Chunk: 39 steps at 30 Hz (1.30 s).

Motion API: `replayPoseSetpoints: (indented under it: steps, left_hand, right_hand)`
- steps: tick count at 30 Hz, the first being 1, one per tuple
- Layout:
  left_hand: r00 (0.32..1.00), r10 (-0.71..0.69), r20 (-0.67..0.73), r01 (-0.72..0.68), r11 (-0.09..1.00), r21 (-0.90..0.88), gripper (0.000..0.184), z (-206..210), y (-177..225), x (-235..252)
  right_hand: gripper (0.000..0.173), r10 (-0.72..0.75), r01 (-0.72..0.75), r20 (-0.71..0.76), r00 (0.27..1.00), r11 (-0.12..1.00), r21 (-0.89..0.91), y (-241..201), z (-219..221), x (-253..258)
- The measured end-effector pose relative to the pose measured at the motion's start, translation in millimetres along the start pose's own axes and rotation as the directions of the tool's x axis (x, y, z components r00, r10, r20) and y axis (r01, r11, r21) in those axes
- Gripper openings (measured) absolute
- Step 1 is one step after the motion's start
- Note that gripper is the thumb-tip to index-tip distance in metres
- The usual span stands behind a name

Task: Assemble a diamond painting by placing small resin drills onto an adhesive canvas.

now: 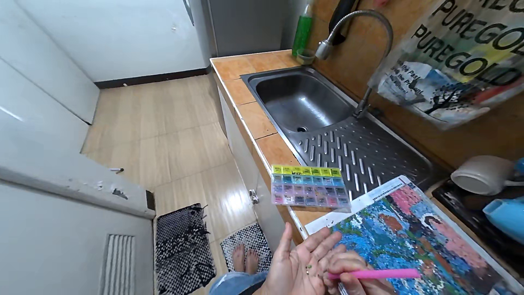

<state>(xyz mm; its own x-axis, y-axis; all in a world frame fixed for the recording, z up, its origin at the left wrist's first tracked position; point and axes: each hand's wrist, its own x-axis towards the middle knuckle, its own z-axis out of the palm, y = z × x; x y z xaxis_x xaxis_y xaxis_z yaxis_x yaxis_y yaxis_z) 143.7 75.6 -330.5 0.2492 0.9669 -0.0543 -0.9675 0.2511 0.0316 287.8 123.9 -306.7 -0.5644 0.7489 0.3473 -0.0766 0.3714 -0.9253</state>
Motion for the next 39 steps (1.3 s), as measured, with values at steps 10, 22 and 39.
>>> replayPoseSetpoints:
  steps: [10,22,39]
  left_hand:
    - [1.000,-0.004,-0.008,0.004,1.000,0.022,0.080,-1.8,-1.2,0.7]
    - [1.000,-0.001,-0.030,0.002,1.000,0.027,0.080,-1.8,-2.4,0.9]
    - [1.000,-0.014,0.011,0.013,0.999,0.042,0.080,-4.2,-2.3,1.2]
  right_hand:
    - [0.025,-0.026,0.026,-0.004,1.000,1.000,-0.012,5.3,0.2,-1.0]
    - [0.025,-0.022,0.022,0.000,1.000,1.000,-0.019,5.0,0.5,-1.8]
    - [0.028,-0.025,0.026,0.031,0.999,0.999,-0.031,5.2,0.8,-2.3]
